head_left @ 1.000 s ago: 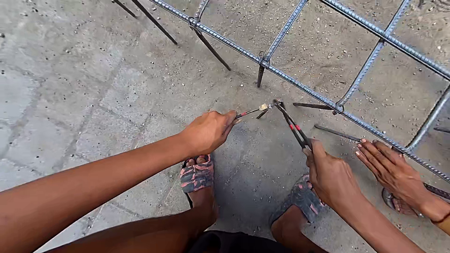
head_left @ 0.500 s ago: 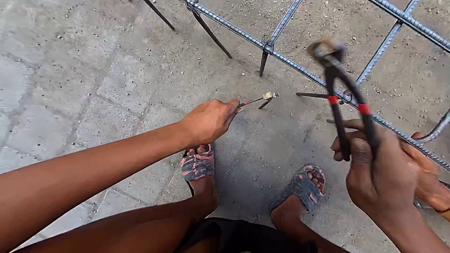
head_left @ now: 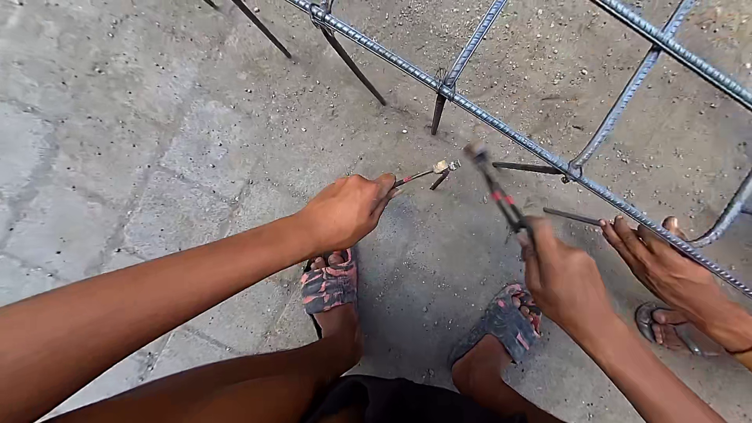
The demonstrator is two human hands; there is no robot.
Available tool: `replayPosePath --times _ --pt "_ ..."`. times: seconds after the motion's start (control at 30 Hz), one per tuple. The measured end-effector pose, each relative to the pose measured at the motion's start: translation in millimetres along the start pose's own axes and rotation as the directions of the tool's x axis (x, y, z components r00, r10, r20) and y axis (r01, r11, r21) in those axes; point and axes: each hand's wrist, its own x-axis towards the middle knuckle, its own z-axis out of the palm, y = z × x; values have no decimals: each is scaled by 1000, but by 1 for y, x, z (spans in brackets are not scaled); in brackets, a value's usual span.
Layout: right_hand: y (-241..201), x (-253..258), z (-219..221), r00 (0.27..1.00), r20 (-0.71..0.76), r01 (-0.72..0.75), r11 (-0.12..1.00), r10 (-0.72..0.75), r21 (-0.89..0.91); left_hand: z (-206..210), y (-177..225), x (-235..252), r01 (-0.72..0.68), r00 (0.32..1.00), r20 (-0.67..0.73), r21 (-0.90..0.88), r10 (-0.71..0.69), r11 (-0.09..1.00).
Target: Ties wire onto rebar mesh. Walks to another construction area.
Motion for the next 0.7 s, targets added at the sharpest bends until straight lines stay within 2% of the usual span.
replayPosePath --times 0.07,0.17,0.23,0.27,0.33,0.4,0.47,0.53,0.6,0.63,0.7 --pt "2 4 0 995 90 -47 998 50 -36 0 0 1 8 1000 -22 13 -7 1000" --pt "-10 5 -34 999 -41 16 982 -8 190 3 -2 4 -19 1000 7 6 19 1000" --pt "-13 7 -39 987 -160 70 949 -21 307 6 1 3 -24 999 -23 21 25 999" --pt "-10 4 -31 987 -158 64 959 -20 276 10 8 -3 4 998 -59 26 -2 1000" --pt "-4 -4 -8 999 -30 23 999 -22 35 18 23 -15 63 990 -126 18 -60 998" --pt "-2 1 -2 998 69 14 995 -7 -101 6 12 -3 51 996 -70 17 -50 999" --pt "-5 9 -23 999 2 42 999 -42 3 -3 0 9 15 1000 -16 8 -14 1000" --pt "-9 8 -48 992 -117 60 976 -36 207 1 -2 9 4 1000 6 4 -4 1000" --pt "-8 12 -45 973 -228 93 953 -26 289 -3 0 10 19 1000 1 11 -19 1000" --pt "-5 7 -34 978 -205 73 971 -26 226 -1 1 9 21 1000 -1 8 -21 1000" --pt "0 1 -9 999 -36 37 998 -39 -47 1 3 6 24 1000 -11 -3 -24 1000"
